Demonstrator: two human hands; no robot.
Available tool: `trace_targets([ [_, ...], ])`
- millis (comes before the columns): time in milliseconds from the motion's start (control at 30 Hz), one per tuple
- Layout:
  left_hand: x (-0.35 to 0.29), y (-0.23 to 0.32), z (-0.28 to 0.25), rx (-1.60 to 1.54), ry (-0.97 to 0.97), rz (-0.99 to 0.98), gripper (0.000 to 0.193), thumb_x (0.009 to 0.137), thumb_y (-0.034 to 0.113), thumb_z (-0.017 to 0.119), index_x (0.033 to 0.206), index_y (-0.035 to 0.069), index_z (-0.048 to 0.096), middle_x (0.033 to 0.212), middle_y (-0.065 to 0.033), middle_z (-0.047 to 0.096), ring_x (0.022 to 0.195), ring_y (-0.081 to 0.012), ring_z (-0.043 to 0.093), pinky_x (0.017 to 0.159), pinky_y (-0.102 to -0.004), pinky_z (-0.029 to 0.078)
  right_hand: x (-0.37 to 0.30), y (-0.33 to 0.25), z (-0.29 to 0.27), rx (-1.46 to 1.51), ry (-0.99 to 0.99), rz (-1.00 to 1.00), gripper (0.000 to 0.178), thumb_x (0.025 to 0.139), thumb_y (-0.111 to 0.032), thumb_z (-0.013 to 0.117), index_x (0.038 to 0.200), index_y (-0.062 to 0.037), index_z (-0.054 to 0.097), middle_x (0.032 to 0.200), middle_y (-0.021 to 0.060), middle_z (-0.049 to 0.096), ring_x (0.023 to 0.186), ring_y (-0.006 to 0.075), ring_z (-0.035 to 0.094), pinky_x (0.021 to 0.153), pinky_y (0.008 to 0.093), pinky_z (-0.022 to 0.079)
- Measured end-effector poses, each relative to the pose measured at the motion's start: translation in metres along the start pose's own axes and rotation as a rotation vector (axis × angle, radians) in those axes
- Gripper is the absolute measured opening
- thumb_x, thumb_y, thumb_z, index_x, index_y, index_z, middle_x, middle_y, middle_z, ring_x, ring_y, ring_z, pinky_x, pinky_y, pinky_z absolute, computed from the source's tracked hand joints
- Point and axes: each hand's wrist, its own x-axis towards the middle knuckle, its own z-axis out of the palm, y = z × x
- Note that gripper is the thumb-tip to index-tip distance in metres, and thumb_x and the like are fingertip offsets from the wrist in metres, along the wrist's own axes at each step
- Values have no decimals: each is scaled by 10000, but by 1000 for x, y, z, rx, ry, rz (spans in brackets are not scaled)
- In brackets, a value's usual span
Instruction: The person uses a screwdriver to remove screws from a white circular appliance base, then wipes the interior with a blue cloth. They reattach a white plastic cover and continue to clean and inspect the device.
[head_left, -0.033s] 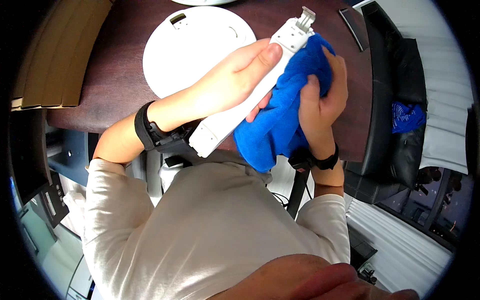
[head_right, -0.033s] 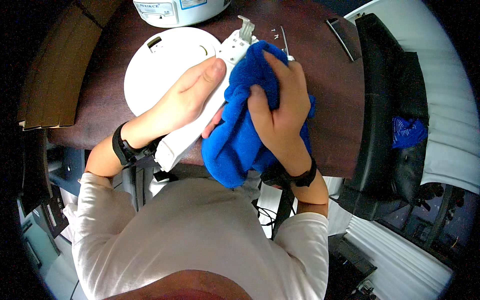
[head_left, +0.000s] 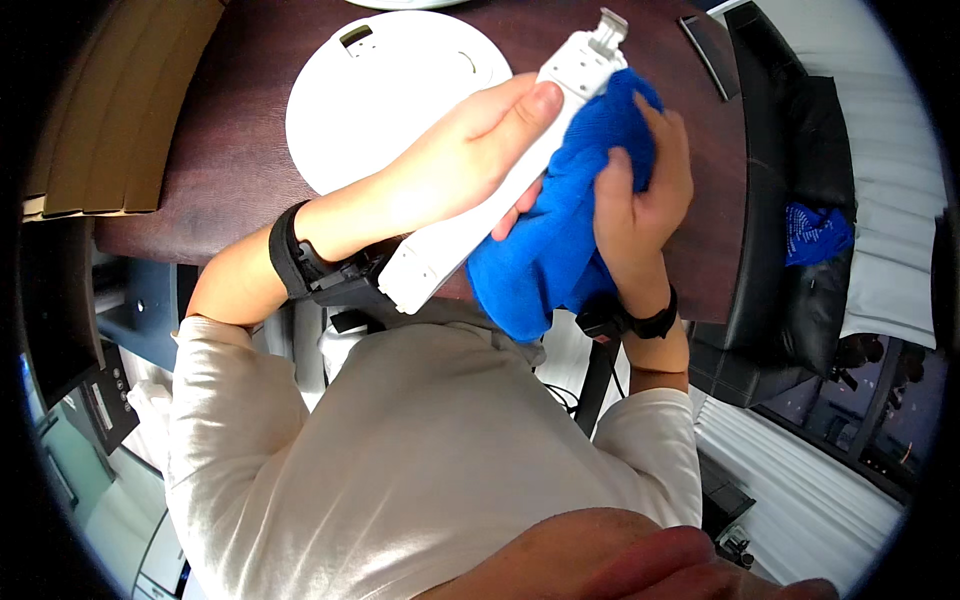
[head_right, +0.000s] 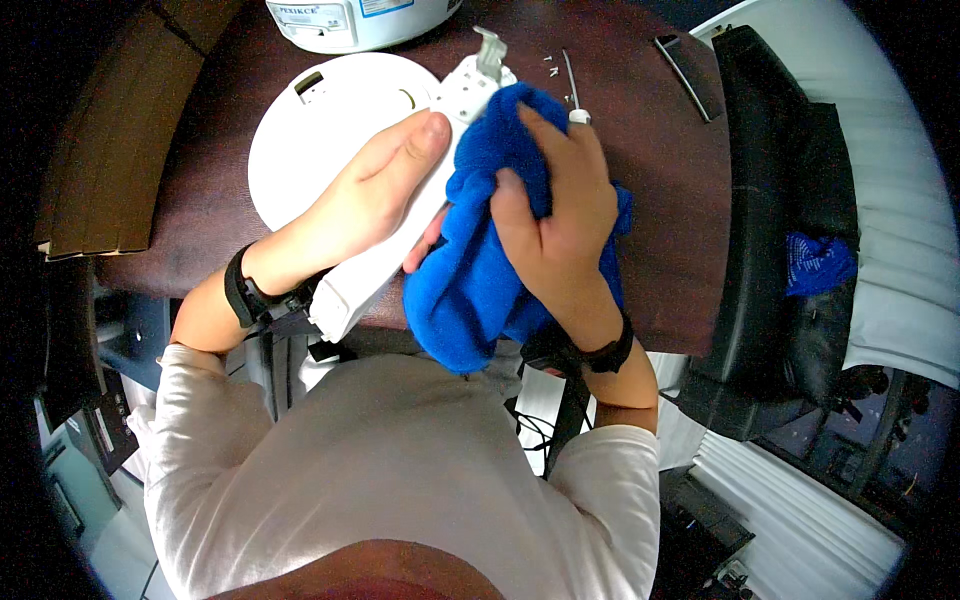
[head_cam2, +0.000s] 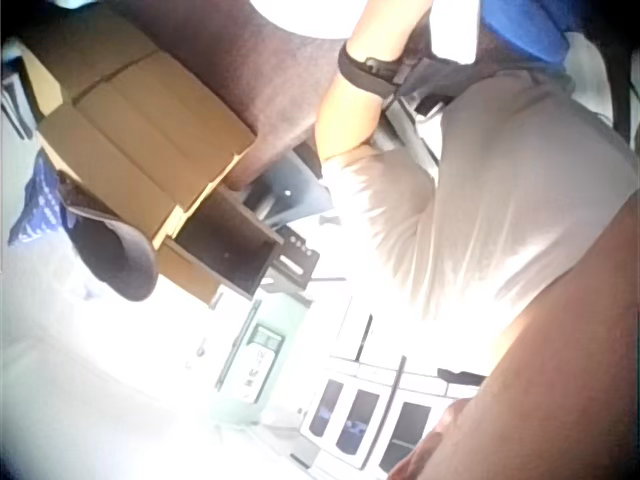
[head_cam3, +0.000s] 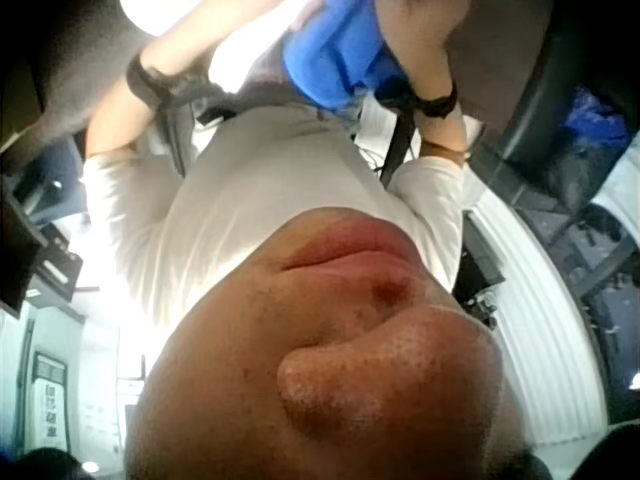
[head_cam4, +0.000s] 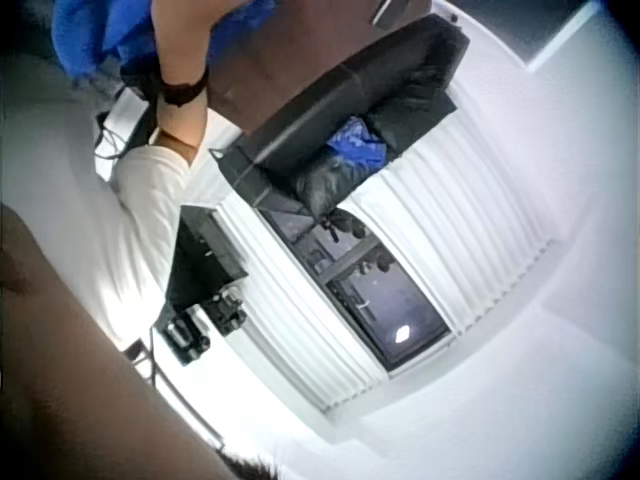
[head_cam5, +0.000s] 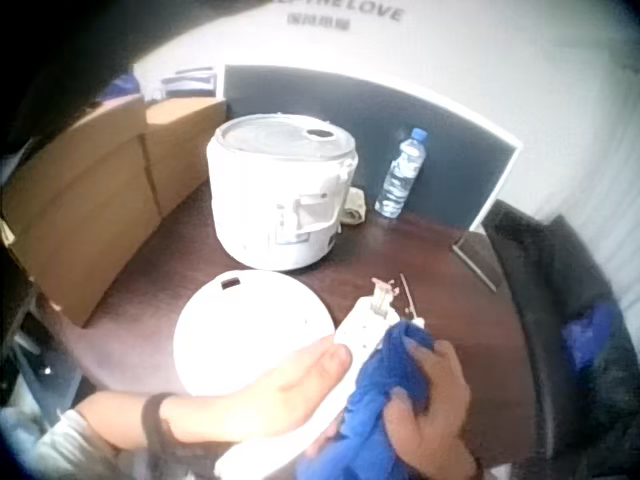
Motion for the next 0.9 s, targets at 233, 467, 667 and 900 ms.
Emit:
trace_targets([
  [233, 8, 8, -7, -45, -9, -121, 503, 966, 456, 267, 833, 21, 481, 526, -66, 507, 347, -131, 471, 325, -222, 385, -1, 9, -4, 263, 87, 117, 321, 751, -59, 575, 1069, -14, 575, 836, 105, 539, 721, 236, 553, 636, 318, 448],
  [467, 13, -6, -8, 95, 36, -9, 389, 977, 365, 325, 972, 14, 492, 569, -41, 528, 387, -120, 506, 345, -207, 404, -6, -1, 6, 143, -153, -84, 294, 702, -107, 642, 988, -44, 622, 723, 106, 493, 594, 246, 526, 501, 309, 418],
  [667, 10, 7, -9, -48, 127, -52, 431, 952, 435, 364, 927, 29, 508, 668, -46, 554, 465, -107, 517, 452, -221, 432, -12, 14, -6, 280, 68, 169, 352, 732, -48, 586, 1076, 18, 550, 894, 119, 554, 763, 182, 558, 696, 283, 446],
  [900, 15, -10, -13, 74, 280, 173, 409, 953, 411, 390, 991, 32, 537, 816, -14, 562, 712, -63, 520, 626, -208, 434, -2, -4, 18, 131, -143, -22, 365, 770, -173, 628, 1112, -61, 566, 827, 121, 523, 690, 256, 561, 591, 314, 460],
])
